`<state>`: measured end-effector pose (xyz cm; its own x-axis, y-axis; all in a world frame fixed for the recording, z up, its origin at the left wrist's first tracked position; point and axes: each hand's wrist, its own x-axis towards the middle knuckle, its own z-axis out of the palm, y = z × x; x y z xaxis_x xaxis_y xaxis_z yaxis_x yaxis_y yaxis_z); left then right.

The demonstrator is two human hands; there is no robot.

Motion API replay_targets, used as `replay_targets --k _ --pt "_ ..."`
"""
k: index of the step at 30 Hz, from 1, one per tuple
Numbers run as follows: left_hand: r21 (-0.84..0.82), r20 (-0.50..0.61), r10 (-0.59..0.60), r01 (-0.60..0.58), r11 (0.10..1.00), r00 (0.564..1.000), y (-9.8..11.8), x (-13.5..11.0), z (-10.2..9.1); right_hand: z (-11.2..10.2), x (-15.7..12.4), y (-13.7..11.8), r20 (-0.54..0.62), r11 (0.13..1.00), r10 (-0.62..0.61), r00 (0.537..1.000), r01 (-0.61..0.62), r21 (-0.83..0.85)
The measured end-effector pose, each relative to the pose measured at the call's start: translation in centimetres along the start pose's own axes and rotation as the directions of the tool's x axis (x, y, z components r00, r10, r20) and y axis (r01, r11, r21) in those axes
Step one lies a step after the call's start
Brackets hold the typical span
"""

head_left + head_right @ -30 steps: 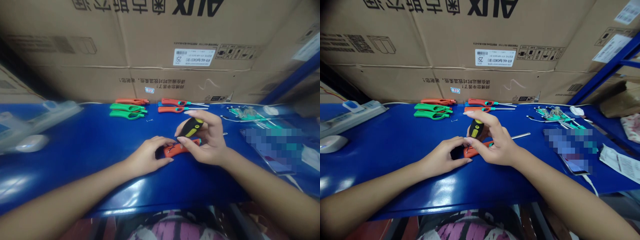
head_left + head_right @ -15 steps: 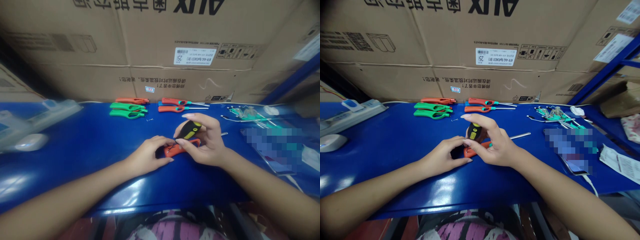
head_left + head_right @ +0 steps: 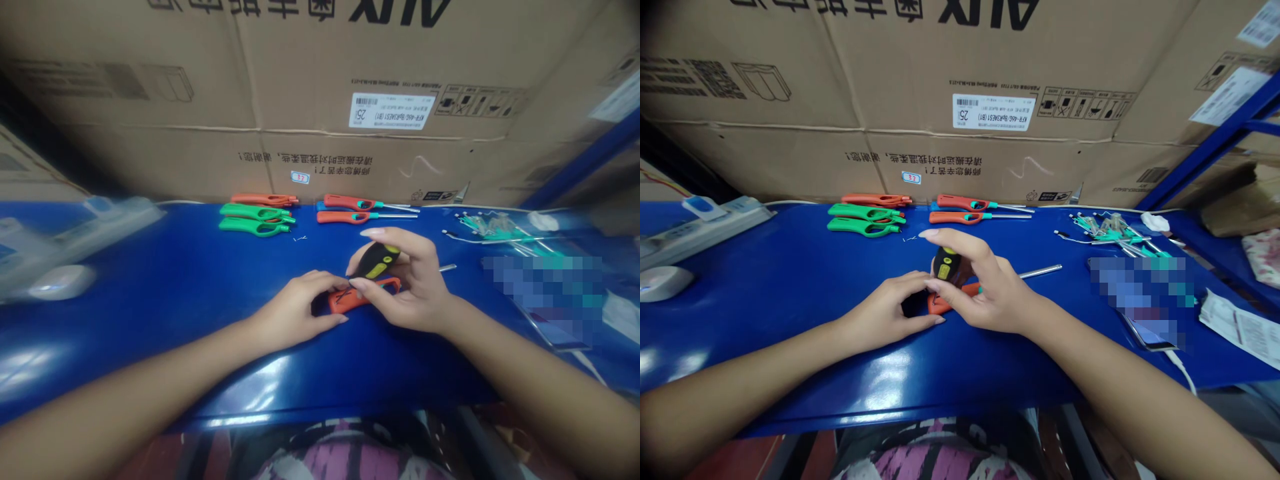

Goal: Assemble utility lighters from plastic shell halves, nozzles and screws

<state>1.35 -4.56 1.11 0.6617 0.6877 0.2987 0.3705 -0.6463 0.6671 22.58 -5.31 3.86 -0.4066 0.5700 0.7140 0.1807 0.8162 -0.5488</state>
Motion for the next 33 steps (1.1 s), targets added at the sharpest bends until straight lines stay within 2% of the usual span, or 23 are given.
replay_targets --k 4,8,12,17,19,24,26,28,30,33 --pt "0.014 -0.013 0.015 -0.015 1.0 1.0 -0.1 -0.1 0.1 -0.2 0.4 -0.5 0.009 0.992 0.107 0.994 -0.107 0.067" --pt "0.015 -0.017 0.029 -0.029 0.999 0.999 -0.3 -0.1 0.2 -0.7 0.8 -0.9 0.085 0.97 0.189 0.978 -0.199 0.141" --pt "0.014 -0.028 0.035 -0.034 0.999 0.999 -0.3 -0.1 0.2 -0.6 0.8 -0.7 0.08 0.981 0.161 0.984 -0.169 0.097" --pt "0.017 -0.02 0.028 -0.028 0.999 0.999 -0.4 0.0 0.3 -0.3 0.7 -0.2 -0.017 0.991 0.082 0.996 -0.084 -0.1" --pt "0.012 -0.017 0.024 -0.023 1.0 1.0 -0.4 0.0 0.3 -0.4 0.7 -0.4 -0.022 0.986 0.044 0.999 -0.047 -0.158" --pt "0.007 -0.027 0.015 -0.015 1.0 1.0 -0.3 -0.1 0.3 -0.5 0.8 -1.1 0.03 0.996 0.082 0.996 -0.081 -0.046" --pt "0.005 -0.015 0.01 -0.01 1.0 1.0 -0.2 -0.1 0.3 -0.4 0.9 -1.1 -0.033 0.992 0.016 0.999 -0.02 -0.124" --pt "-0.001 0.002 0.015 -0.015 1.0 1.0 -0.2 0.0 0.2 -0.5 0.9 -1.1 -0.09 0.962 -0.106 0.99 0.079 -0.261" --pt "-0.003 0.0 0.026 -0.026 1.0 1.0 -0.1 0.0 0.2 -0.7 1.0 -1.2 -0.083 0.937 -0.164 0.983 0.129 -0.324" --pt "0.004 -0.017 0.028 -0.027 1.0 0.999 0.0 -0.1 0.2 -1.1 1.3 -1.7 0.015 0.981 -0.009 1.0 0.012 -0.194"
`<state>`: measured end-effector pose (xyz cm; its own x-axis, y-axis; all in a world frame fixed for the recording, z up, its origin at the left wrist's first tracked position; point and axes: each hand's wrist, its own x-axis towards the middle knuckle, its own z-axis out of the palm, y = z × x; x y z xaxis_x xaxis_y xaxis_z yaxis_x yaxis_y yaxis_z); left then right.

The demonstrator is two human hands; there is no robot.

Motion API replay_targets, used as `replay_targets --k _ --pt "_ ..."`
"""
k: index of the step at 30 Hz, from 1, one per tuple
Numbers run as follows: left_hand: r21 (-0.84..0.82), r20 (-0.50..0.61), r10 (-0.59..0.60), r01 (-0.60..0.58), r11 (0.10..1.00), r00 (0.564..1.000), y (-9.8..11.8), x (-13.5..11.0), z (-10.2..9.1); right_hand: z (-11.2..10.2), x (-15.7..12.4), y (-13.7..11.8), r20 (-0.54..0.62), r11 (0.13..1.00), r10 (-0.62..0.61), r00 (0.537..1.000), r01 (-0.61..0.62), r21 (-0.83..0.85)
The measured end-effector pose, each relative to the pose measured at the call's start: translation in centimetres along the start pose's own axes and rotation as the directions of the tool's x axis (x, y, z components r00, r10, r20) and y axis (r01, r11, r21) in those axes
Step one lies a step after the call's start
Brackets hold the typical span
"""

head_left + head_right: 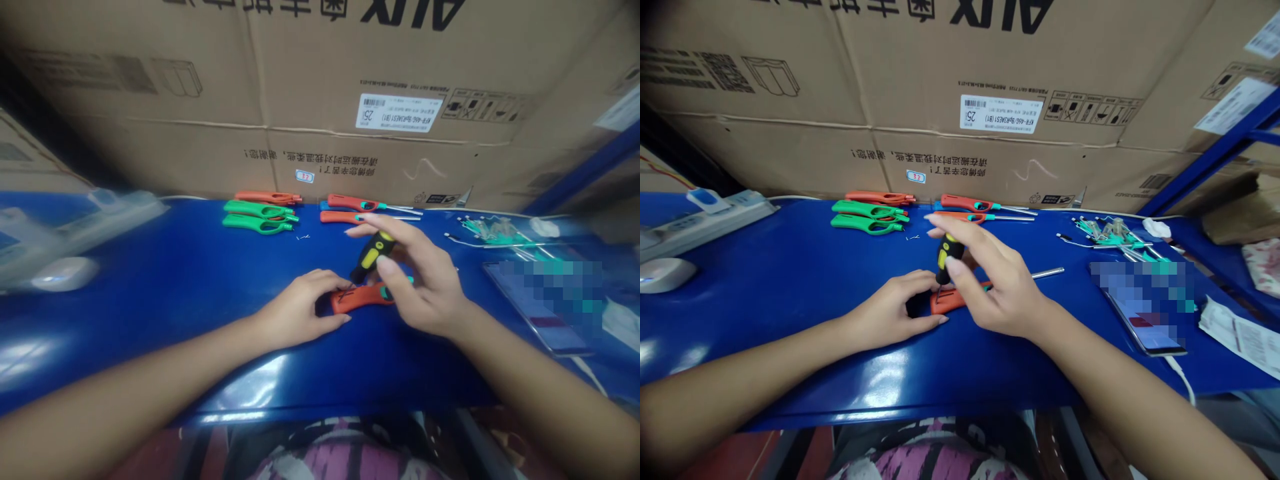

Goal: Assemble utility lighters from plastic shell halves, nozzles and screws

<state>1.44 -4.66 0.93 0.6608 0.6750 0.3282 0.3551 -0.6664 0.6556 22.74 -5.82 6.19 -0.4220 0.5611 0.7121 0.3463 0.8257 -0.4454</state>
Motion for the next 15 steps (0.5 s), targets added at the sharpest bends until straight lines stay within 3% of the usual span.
replay_targets --k 3,7,10,13,15 --pt "0.006 0.0 -0.001 0.001 1.0 1.0 0.1 0.0 0.1 -0.4 0.4 -0.4 0.044 0.998 0.06 0.997 -0.061 0.019" --pt "-0.006 0.003 0.014 -0.014 1.0 1.0 0.2 0.0 0.0 -1.0 1.5 -1.1 -0.056 0.955 -0.114 0.992 0.094 -0.281" --pt "0.004 0.01 -0.003 0.002 1.0 1.0 0.2 0.0 0.0 -1.9 2.7 -1.9 0.074 0.935 -0.067 0.995 0.089 -0.343" --pt "0.0 0.024 -0.016 0.016 1.0 1.0 0.1 0.0 -0.1 -2.5 3.5 -2.6 0.228 0.966 0.031 0.973 0.03 -0.258" --pt "-0.002 0.02 -0.014 0.014 1.0 1.0 0.1 0.0 0.0 -2.4 3.7 -2.6 0.173 0.962 0.037 0.984 0.012 -0.273"
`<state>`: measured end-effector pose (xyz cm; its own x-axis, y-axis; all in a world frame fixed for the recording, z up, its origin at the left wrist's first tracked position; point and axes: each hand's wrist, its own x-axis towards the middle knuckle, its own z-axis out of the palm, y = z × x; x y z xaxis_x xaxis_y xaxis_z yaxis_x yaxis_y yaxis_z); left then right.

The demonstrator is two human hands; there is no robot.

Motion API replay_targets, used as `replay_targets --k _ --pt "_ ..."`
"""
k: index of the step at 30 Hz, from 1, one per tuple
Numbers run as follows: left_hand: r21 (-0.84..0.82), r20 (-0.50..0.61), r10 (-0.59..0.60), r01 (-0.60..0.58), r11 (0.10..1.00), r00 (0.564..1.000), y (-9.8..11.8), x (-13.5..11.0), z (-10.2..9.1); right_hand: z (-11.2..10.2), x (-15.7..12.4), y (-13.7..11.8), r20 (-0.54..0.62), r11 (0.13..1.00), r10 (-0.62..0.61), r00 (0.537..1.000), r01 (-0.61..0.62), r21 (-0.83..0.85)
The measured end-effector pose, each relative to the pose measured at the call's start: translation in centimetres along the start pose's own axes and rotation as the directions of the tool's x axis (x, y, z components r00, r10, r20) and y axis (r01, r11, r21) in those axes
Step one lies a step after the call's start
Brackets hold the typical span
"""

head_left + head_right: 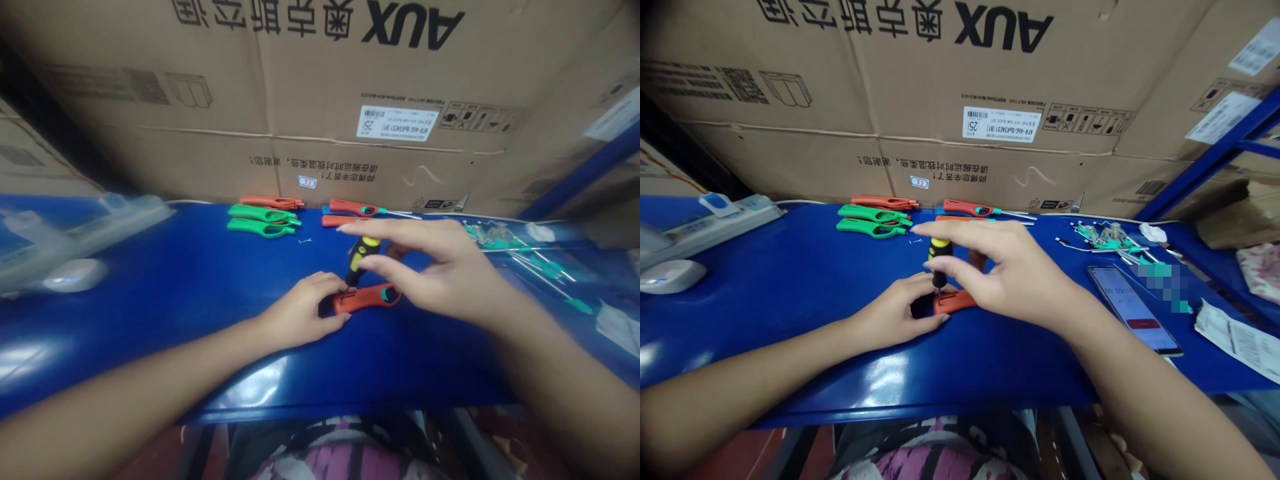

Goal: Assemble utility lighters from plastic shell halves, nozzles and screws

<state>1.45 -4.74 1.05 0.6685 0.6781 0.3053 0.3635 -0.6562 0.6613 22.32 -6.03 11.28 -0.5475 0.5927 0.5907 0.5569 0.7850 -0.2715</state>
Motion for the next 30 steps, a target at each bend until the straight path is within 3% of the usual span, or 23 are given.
replay_targets --k 3,4,6,10,12,16,18,22,25,27,30 --pt "0.008 0.005 -0.007 0.007 1.0 1.0 0.2 0.0 0.0 1.0 -0.1 0.3 -0.219 0.982 -0.06 0.974 0.018 -0.186" --pt "0.012 0.012 -0.011 0.011 1.0 1.0 0.2 0.1 -0.1 1.4 -0.2 0.4 -0.244 0.974 -0.085 0.966 0.029 -0.225" --pt "0.021 0.03 -0.009 0.008 1.0 1.0 0.4 0.1 -0.2 2.0 -0.3 0.6 -0.21 0.98 -0.084 0.974 0.043 -0.194" --pt "0.04 0.036 0.008 -0.009 0.999 0.999 0.5 0.0 -0.3 2.5 -0.5 0.8 -0.018 0.991 0.031 0.999 -0.028 0.134" --pt "0.054 0.03 0.012 -0.013 0.998 0.999 0.4 0.0 -0.3 2.5 -0.5 0.9 -0.029 0.974 0.062 0.998 -0.054 0.219" --pt "0.062 0.036 0.029 -0.031 0.998 0.999 0.2 -0.1 -0.2 2.6 -0.7 0.9 -0.193 0.999 -0.039 0.981 0.041 0.004" --pt "0.064 0.042 0.019 -0.022 0.998 0.999 0.3 -0.1 -0.3 2.6 -0.8 0.7 -0.152 0.999 -0.046 0.987 0.045 -0.008" --pt "0.06 0.044 0.033 -0.035 0.998 0.998 0.3 -0.1 -0.3 2.3 -1.1 0.0 -0.059 0.985 0.055 0.997 -0.045 0.164" --pt "0.073 0.033 0.039 -0.041 0.996 0.999 0.2 -0.1 -0.2 2.2 -1.3 -0.2 -0.163 0.996 -0.074 0.984 0.066 -0.055" --pt "0.078 0.029 0.036 -0.038 0.996 0.999 0.3 -0.1 -0.2 2.1 -1.3 -0.3 -0.162 0.981 -0.132 0.978 0.106 -0.16" --pt "0.072 0.036 0.038 -0.041 0.997 0.999 0.4 -0.1 -0.3 2.1 -1.1 -0.3 -0.075 0.998 -0.056 0.996 0.055 -0.026"
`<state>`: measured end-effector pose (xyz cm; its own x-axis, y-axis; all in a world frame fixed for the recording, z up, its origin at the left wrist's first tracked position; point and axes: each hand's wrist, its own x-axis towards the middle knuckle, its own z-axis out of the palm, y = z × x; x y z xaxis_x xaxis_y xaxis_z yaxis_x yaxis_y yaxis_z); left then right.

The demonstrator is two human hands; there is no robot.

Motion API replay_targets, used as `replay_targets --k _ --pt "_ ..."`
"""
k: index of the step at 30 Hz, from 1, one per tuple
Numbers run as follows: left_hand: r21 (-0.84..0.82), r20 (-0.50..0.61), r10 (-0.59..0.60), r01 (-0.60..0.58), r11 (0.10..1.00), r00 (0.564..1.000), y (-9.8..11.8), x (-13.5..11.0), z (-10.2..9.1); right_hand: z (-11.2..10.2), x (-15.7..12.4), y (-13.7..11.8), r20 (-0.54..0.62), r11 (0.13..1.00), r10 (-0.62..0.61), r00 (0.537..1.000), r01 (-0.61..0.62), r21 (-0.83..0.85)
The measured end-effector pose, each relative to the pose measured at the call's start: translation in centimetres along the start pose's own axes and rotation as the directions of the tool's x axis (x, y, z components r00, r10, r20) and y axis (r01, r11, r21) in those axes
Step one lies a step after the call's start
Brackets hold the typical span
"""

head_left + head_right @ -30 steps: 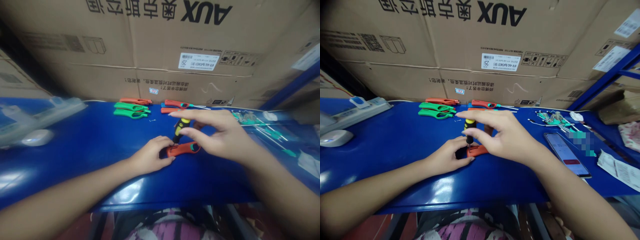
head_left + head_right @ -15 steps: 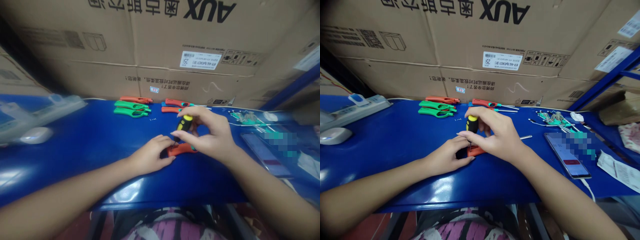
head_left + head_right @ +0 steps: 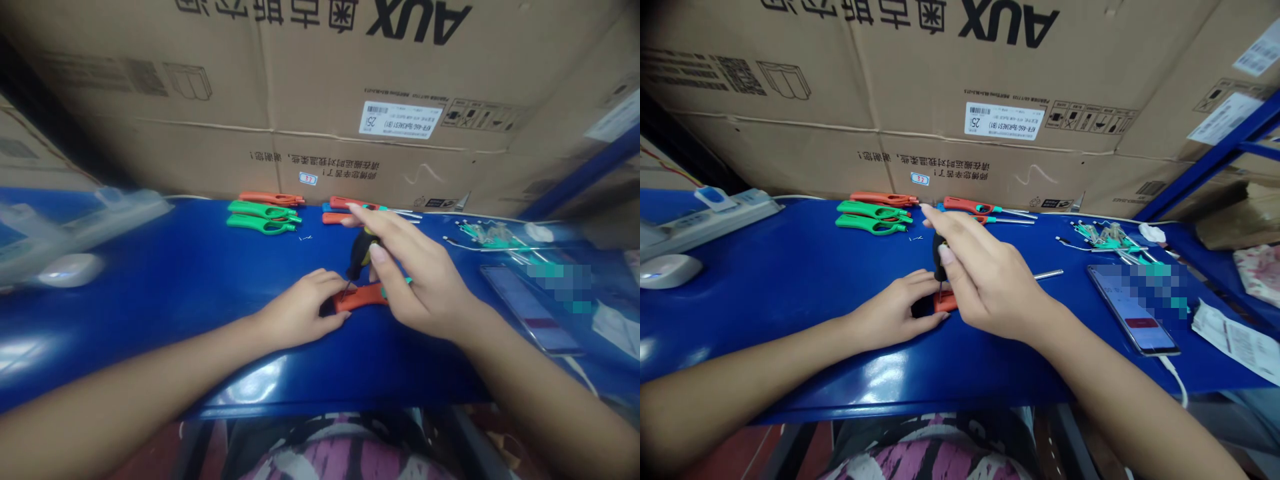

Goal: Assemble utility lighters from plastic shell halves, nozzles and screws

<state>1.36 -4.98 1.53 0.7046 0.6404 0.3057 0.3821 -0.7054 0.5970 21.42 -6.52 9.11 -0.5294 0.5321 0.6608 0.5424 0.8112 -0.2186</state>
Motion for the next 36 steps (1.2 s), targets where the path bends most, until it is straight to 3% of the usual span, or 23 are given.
replay_targets --k 3,8,13,17,19,23,25,28,30,33,36 --pt "0.004 0.005 0.005 -0.005 1.0 1.0 0.1 0.0 -0.1 0.0 0.2 0.4 0.004 0.995 0.008 1.0 -0.009 0.096" --pt "0.007 0.007 0.006 -0.006 1.0 1.0 0.0 0.0 0.0 -0.1 0.3 1.0 -0.135 0.994 -0.102 0.986 0.096 -0.05" --pt "0.002 0.021 -0.008 0.008 1.0 1.0 0.0 0.0 -0.1 -0.2 0.4 1.0 -0.015 0.974 0.014 1.0 -0.01 0.228" --pt "0.002 0.011 -0.009 0.009 1.0 1.0 0.1 0.0 -0.1 -0.1 0.1 1.4 -0.187 0.998 -0.063 0.98 0.066 0.012" --pt "0.005 0.0 -0.01 0.01 1.0 1.0 0.1 0.0 -0.1 -0.1 0.1 1.6 -0.152 0.995 -0.098 0.984 0.092 -0.045" --pt "0.003 0.017 -0.001 0.001 1.0 1.0 0.1 0.0 -0.1 -0.3 0.2 1.7 -0.014 0.99 -0.011 1.0 0.013 0.144" --pt "0.003 0.024 0.001 -0.001 1.0 1.0 0.0 0.0 -0.1 -0.4 0.2 1.9 -0.066 0.995 -0.036 0.997 0.041 0.087" --pt "0.004 0.014 0.002 -0.002 1.0 1.0 0.0 -0.1 -0.1 -0.3 0.0 2.1 -0.13 0.979 -0.177 0.976 0.16 -0.128" --pt "0.005 0.007 0.001 -0.001 1.0 1.0 0.0 -0.1 -0.1 -0.2 -0.1 2.1 -0.07 0.98 -0.177 0.982 0.17 -0.099" --pt "0.0 0.015 -0.003 0.003 1.0 1.0 0.1 0.0 -0.1 -0.2 -0.1 2.0 0.015 0.996 -0.049 0.999 0.048 0.073" --pt "-0.005 0.023 0.005 -0.005 1.0 1.0 0.1 0.0 -0.2 -0.2 -0.1 2.1 -0.075 0.997 -0.078 0.994 0.077 -0.025"
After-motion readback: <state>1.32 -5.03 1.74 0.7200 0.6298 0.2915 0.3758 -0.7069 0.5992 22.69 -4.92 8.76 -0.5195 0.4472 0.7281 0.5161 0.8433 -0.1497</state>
